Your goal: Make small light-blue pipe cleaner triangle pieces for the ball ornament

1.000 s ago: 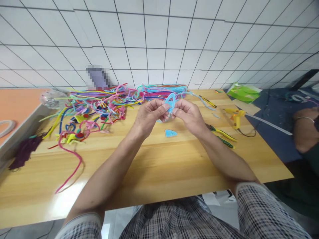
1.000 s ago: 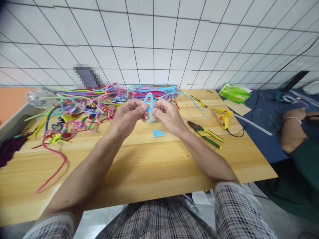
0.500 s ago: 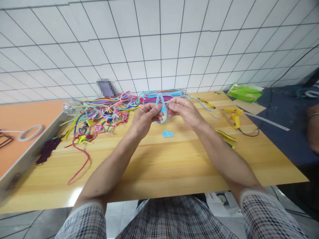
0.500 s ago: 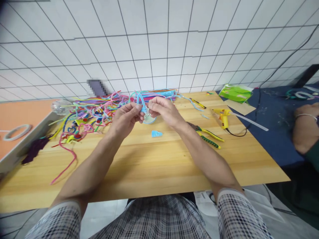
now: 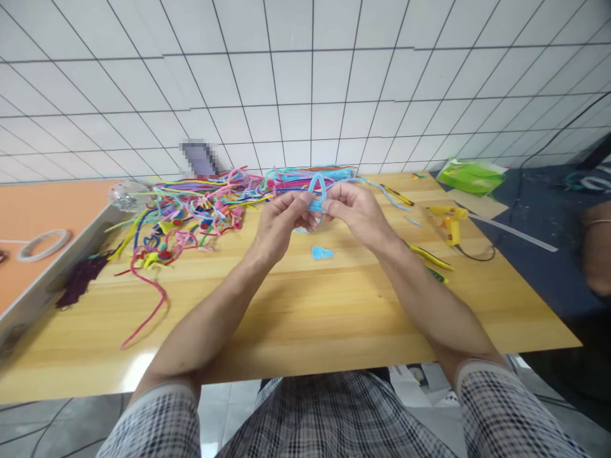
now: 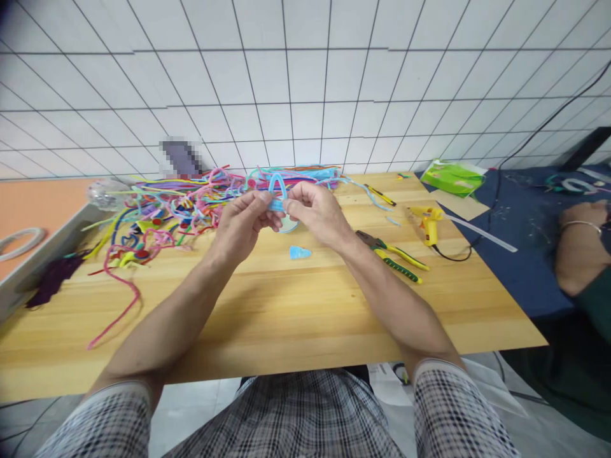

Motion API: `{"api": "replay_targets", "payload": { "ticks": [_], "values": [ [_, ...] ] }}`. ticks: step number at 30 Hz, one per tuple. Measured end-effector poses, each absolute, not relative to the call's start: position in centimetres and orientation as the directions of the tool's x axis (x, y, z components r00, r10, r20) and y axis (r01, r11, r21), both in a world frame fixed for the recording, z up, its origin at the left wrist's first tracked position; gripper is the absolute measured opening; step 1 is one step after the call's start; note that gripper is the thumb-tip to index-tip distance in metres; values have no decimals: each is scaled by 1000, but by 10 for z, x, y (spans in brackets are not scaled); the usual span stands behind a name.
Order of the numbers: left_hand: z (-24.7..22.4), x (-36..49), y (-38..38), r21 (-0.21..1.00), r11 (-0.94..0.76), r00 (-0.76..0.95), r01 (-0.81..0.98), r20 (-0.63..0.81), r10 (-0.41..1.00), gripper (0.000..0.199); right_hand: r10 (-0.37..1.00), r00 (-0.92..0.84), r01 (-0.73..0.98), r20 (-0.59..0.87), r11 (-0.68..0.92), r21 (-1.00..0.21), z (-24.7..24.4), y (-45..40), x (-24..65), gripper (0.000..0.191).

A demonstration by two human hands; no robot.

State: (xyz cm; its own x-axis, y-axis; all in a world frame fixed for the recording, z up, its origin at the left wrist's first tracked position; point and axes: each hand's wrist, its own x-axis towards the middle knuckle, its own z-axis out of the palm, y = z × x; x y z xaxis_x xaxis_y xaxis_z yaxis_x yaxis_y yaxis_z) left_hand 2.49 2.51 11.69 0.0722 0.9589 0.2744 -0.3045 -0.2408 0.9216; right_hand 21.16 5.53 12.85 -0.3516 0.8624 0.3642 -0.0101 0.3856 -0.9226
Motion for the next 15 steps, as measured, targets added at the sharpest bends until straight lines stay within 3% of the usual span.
{"api": "replay_targets", "payload": {
  "ticks": [5,15],
  "values": [
    [118,24,26,930,-268,32,-250,284,958,61,876,-314,-10,365,382,-924,128,53,210,29],
    [118,24,26,950,-267,162,-164,293,942,62,909,-303,-36,286,290,-956,118,47,214,34]
  ]
}}
